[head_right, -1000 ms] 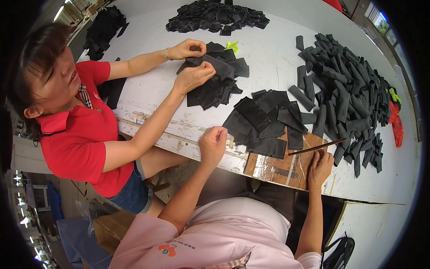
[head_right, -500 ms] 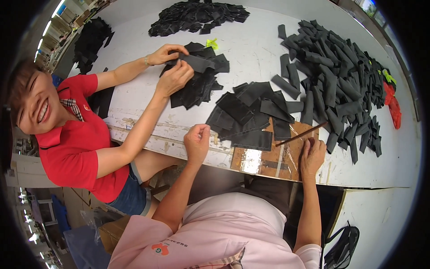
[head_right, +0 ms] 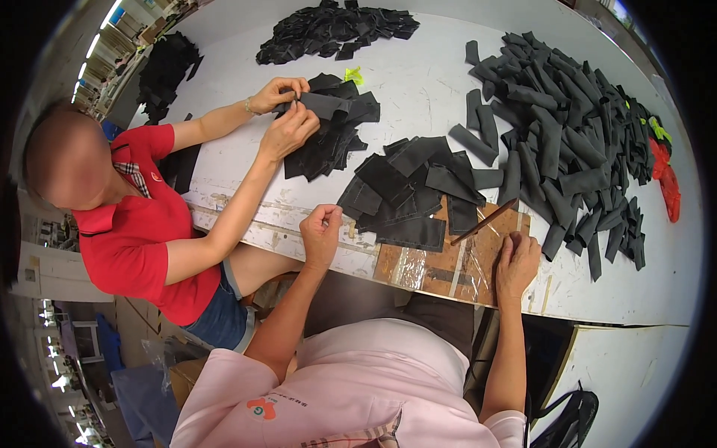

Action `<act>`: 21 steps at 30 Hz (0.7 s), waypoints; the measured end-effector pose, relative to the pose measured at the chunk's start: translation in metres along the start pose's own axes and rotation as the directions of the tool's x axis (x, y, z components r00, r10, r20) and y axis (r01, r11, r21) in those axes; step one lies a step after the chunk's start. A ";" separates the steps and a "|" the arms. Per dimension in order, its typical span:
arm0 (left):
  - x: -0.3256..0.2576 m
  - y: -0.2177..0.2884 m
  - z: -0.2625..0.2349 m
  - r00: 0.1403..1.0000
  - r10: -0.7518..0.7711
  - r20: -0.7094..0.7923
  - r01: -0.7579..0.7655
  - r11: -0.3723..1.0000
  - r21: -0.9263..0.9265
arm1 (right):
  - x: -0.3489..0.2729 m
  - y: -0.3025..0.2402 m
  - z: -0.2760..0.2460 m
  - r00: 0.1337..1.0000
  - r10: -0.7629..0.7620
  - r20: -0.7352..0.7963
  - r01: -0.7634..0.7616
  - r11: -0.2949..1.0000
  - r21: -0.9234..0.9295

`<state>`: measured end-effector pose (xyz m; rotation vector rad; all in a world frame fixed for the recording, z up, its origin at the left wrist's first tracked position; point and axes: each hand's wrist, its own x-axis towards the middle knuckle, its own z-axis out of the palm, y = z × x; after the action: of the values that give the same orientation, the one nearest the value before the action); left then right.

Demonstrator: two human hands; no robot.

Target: Assembling small black foam pieces by manipulating them with a thin stick, likely for product padding or outdoor gear.

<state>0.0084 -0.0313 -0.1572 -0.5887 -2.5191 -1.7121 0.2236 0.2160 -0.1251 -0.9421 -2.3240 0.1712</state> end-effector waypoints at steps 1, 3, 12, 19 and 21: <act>0.000 0.000 0.000 1.000 0.002 0.006 -0.002 1.000 -0.004 | 0.001 -0.001 0.000 1.000 -0.001 -0.004 0.001 1.000 0.008; 0.000 0.001 -0.001 1.000 -0.022 -0.003 0.022 0.999 -0.041 | 0.001 -0.001 0.000 1.000 -0.001 0.004 0.001 1.000 0.031; -0.001 0.001 -0.001 1.000 0.009 -0.026 -0.010 0.997 -0.074 | 0.000 0.003 0.001 1.000 -0.008 0.003 0.008 0.998 0.060; 0.000 0.005 0.000 1.000 -0.011 -0.022 0.009 0.997 -0.075 | 0.002 0.001 0.000 1.000 0.006 0.005 -0.006 0.997 0.072; 0.001 0.003 0.000 1.000 -0.011 -0.021 0.009 0.997 -0.075 | 0.002 0.001 0.000 1.000 0.005 0.003 -0.005 0.997 0.073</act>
<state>0.0083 -0.0299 -0.1547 -0.5600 -2.4569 -1.8129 0.2231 0.2178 -0.1243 -0.9114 -2.3018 0.2580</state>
